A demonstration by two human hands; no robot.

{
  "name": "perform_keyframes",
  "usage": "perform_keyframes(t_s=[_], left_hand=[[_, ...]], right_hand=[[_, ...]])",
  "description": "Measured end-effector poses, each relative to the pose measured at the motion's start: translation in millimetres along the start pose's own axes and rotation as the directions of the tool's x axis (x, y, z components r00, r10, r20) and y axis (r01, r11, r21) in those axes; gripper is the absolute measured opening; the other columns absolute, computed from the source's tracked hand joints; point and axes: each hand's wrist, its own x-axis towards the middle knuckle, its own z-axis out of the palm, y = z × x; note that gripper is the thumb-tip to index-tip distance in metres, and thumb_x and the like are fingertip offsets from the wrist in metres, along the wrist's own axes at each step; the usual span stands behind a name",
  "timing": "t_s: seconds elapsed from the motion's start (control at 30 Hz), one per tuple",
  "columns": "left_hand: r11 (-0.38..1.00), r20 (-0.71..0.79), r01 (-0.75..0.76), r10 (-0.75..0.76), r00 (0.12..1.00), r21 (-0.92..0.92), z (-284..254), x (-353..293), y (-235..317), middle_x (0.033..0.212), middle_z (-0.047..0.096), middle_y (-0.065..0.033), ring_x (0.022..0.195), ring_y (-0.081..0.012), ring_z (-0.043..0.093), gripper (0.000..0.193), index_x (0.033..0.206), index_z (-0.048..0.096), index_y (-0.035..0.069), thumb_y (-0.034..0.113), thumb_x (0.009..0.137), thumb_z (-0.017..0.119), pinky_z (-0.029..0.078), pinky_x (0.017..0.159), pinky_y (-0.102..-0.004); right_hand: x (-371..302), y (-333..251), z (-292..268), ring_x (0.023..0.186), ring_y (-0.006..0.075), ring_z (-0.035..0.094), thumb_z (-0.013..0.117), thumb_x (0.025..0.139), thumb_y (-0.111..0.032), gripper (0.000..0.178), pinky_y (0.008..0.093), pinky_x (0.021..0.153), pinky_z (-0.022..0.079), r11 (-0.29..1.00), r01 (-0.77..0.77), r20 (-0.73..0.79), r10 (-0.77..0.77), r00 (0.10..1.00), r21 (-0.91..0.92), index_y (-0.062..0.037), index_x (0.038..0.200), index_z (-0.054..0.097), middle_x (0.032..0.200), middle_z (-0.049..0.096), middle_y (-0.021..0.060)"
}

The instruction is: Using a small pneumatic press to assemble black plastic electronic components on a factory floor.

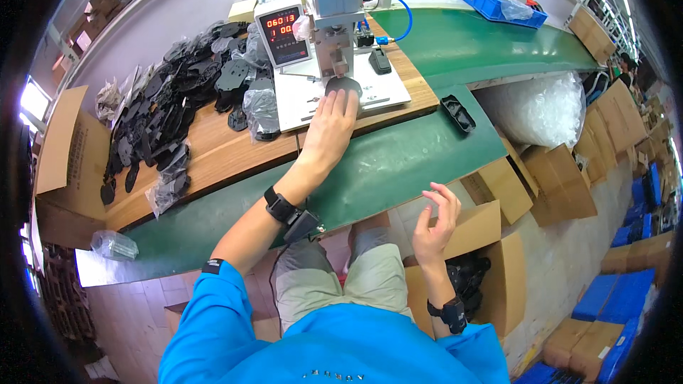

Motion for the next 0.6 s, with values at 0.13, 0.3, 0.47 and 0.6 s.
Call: perform_keyframes(t_s=[0.13,0.3,0.47,0.6], left_hand=[[0.996,0.146,0.028,-0.015,0.989,-0.087,-11.8,14.6,-0.3,0.122,0.069,-0.0235,0.117,-0.035,0.069,0.045,0.136,0.054,-0.007,0.002,0.092,0.059,0.055,0.103,-0.0418],[0.994,-0.074,-0.019,0.011,0.997,-0.11,-3.0,6.7,-7.3,0.11,0.07,-0.022,0.105,-0.0367,0.069,0.051,0.136,0.051,-0.007,-0.001,0.087,0.063,0.055,0.094,-0.0451],[0.957,0.054,0.038,-0.024,0.998,-0.287,-7.2,7.9,-13.5,0.111,0.069,-0.0237,0.106,-0.0403,0.068,0.057,0.14,0.048,-0.008,-0.003,0.086,0.065,0.056,0.094,-0.0465],[0.893,0.041,0.079,-0.068,0.997,-0.443,-19.1,-1.4,-20.7,0.127,0.062,-0.0256,0.112,-0.0444,0.065,0.068,0.149,0.045,-0.004,-0.006,0.084,0.065,0.055,0.098,-0.0487]], right_hand=[[28.2,-31.1,17.2,0.133,0.0353,0.055,0.063,0.087,0.004,0.041,0.0474,0.114,0.042,0.997,0.067,0.117,-0.071,0.991,0.04,-0.0048,0.127,0.068,0.141,0.062,0.0145],[105.9,-59.5,66.7,0.143,0.0348,0.05,0.067,0.084,0.003,0.06,0.0487,0.118,0.038,0.945,0.327,0.225,-0.313,0.923,-0.025,-0.0048,0.143,0.06,0.153,0.055,0.0148],[150.7,-43.3,130.6,0.138,0.0354,0.055,0.071,0.081,0.003,0.063,0.0492,0.113,0.044,0.886,0.458,0.315,-0.417,0.853,-0.068,-0.0016,0.143,0.059,0.144,0.06,0.0175],[165.4,-46.0,149.3,0.122,0.0336,0.064,0.071,0.081,0.003,0.046,0.0478,0.097,0.052,0.855,0.497,0.317,-0.435,0.843,-0.146,-0.0022,0.127,0.065,0.121,0.071,0.0127]])
